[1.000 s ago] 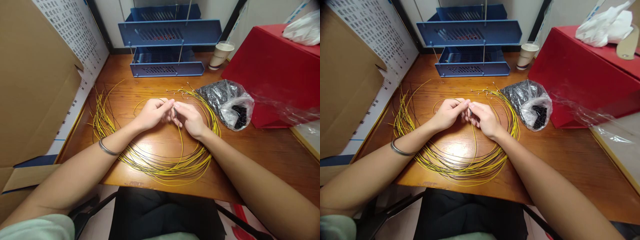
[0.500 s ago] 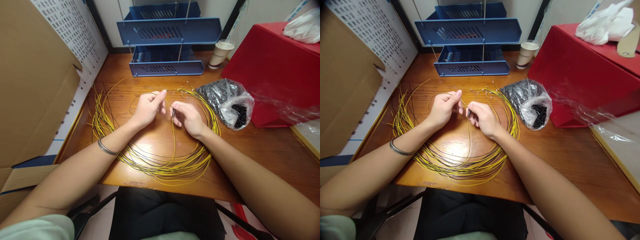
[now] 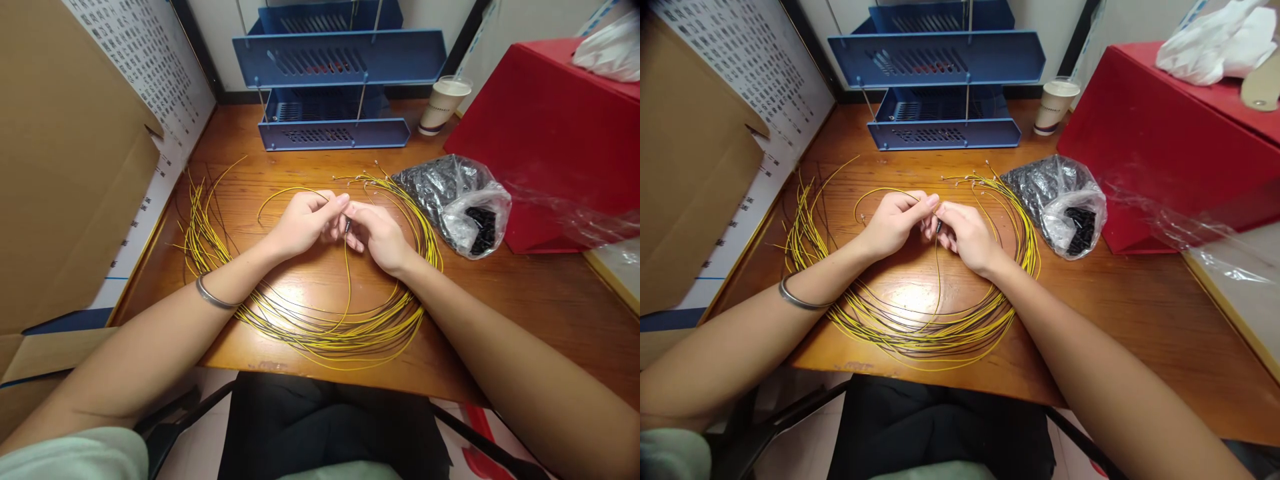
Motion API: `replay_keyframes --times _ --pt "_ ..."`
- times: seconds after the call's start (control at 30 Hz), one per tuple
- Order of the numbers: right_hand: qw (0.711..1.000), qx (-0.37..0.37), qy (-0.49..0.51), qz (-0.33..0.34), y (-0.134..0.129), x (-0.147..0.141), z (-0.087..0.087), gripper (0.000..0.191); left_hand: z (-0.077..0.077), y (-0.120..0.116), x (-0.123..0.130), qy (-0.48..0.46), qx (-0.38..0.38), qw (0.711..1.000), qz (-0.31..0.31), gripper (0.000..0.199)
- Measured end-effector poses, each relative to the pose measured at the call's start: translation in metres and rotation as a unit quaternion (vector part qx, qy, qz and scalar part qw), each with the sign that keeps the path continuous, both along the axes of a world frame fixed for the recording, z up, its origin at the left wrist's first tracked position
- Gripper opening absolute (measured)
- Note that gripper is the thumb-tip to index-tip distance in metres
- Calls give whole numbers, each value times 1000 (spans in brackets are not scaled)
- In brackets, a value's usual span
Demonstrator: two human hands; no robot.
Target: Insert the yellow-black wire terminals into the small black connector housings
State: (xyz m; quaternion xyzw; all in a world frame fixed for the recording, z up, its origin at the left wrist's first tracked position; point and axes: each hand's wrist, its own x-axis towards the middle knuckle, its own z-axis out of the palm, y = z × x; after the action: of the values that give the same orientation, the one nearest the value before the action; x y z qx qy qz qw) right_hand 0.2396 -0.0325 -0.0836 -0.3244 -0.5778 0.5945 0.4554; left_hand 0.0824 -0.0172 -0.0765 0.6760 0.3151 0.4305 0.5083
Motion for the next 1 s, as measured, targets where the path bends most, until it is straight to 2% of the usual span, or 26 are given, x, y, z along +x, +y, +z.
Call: replay_keyframes --times 0.23,0.43,0.5,0.67,0.83,1.0 --pt "1000 -12 -24 0 -2 1 2 29 -1 4 -2 -26 -9 998 64 57" --pt "1000 -7 -26 6 -2 1 2 29 2 3 -2 -24 -5 997 71 55" --pt "1000 -5 -22 4 -2 1 1 28 2 3 -1 -7 -7 998 62 57" --pt "1000 2 -6 -5 -2 0 -1 31 3 0 0 26 -30 999 -12 59" --pt "998 -28 28 -54 0 0 -2 28 7 -4 -3 73 -29 996 -52 60" --pt "991 -68 80 -83 4 1 -3 40 7 -4 -4 65 -47 995 -62 46"
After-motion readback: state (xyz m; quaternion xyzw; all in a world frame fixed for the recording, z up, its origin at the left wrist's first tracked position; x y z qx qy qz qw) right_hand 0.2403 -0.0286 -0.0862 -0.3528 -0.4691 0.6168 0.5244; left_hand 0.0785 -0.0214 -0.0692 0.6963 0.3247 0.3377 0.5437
